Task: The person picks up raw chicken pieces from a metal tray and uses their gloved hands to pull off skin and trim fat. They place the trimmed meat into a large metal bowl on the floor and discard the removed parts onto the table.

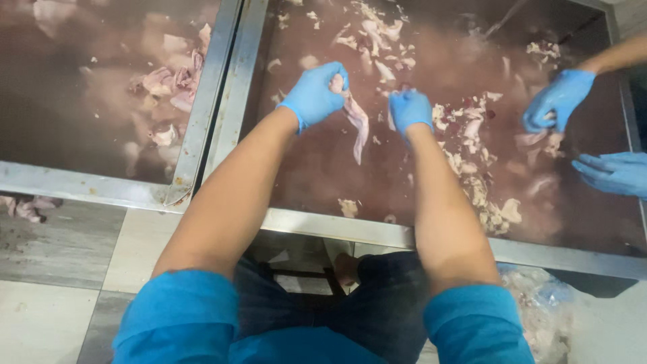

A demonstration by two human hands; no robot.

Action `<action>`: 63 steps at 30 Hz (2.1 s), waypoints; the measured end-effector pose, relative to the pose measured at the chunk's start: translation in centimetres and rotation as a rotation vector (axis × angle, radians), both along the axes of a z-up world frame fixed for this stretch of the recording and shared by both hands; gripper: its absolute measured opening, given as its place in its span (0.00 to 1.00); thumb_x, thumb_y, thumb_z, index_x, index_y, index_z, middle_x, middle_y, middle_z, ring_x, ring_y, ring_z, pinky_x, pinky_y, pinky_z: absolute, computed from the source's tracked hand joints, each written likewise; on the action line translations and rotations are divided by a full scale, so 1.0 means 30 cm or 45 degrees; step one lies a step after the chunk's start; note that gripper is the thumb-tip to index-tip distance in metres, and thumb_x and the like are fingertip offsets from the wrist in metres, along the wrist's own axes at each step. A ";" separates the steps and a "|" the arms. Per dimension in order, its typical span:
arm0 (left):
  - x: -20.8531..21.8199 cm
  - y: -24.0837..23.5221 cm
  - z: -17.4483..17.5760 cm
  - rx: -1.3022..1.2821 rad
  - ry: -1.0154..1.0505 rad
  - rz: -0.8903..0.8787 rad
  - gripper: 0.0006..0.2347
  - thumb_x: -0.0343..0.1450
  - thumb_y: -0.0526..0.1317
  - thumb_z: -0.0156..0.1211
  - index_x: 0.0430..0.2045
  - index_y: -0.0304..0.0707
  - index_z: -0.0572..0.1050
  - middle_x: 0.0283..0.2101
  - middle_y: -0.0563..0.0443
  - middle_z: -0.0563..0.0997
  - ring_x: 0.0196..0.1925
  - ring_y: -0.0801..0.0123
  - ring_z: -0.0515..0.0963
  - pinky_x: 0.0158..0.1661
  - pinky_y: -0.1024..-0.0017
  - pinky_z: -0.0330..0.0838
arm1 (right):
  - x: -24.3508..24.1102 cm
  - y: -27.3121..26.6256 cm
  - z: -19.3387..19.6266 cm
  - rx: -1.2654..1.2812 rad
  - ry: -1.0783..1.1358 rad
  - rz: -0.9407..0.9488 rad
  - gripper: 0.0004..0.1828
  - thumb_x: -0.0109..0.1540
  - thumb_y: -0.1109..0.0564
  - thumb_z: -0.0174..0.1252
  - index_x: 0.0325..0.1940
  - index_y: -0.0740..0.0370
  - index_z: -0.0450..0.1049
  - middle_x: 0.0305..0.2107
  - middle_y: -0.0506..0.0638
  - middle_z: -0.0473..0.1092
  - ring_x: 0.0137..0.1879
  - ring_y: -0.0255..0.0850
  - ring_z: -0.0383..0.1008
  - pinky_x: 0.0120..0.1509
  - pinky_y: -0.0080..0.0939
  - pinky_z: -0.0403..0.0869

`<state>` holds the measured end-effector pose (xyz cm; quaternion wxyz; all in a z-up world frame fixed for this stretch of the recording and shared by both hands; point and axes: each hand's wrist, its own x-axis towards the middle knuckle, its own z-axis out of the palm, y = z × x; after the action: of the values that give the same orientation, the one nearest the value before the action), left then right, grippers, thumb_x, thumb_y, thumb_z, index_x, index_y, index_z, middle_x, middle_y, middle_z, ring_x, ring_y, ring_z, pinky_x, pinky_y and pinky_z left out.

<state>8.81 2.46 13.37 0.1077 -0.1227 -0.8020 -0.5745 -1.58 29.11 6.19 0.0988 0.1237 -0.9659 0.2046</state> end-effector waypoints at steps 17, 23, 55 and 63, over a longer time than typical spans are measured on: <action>-0.065 -0.035 -0.143 -0.191 -0.452 0.209 0.07 0.67 0.37 0.58 0.34 0.38 0.77 0.36 0.37 0.82 0.39 0.51 0.82 0.42 0.62 0.75 | 0.177 -0.144 0.233 -0.697 -0.457 0.598 0.15 0.64 0.62 0.60 0.55 0.65 0.76 0.47 0.54 0.77 0.52 0.42 0.78 0.60 0.41 0.76; -0.044 -0.021 -0.058 0.339 -0.375 -0.004 0.04 0.67 0.32 0.55 0.32 0.38 0.71 0.29 0.51 0.76 0.29 0.71 0.77 0.30 0.70 0.74 | 0.261 -0.197 0.297 -0.436 -0.204 0.581 0.17 0.60 0.61 0.67 0.53 0.62 0.77 0.44 0.54 0.77 0.49 0.40 0.79 0.55 0.40 0.76; -0.030 0.008 -0.005 0.369 -0.316 0.325 0.08 0.71 0.41 0.56 0.33 0.35 0.72 0.29 0.46 0.82 0.24 0.70 0.82 0.26 0.70 0.76 | 0.346 -0.253 0.388 -0.334 0.527 0.624 0.09 0.58 0.60 0.69 0.38 0.61 0.76 0.40 0.51 0.75 0.48 0.51 0.75 0.55 0.49 0.73; -0.034 0.039 -0.029 0.488 -0.408 0.327 0.09 0.68 0.41 0.56 0.27 0.33 0.76 0.26 0.47 0.82 0.21 0.68 0.84 0.22 0.68 0.79 | 0.334 -0.329 0.314 0.098 0.816 0.569 0.10 0.55 0.55 0.69 0.37 0.56 0.77 0.46 0.47 0.76 0.58 0.50 0.72 0.67 0.64 0.61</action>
<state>7.80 3.63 12.48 0.0728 0.0949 -0.6945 -0.7095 8.44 19.24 15.61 0.3438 0.3924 -0.8423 0.1356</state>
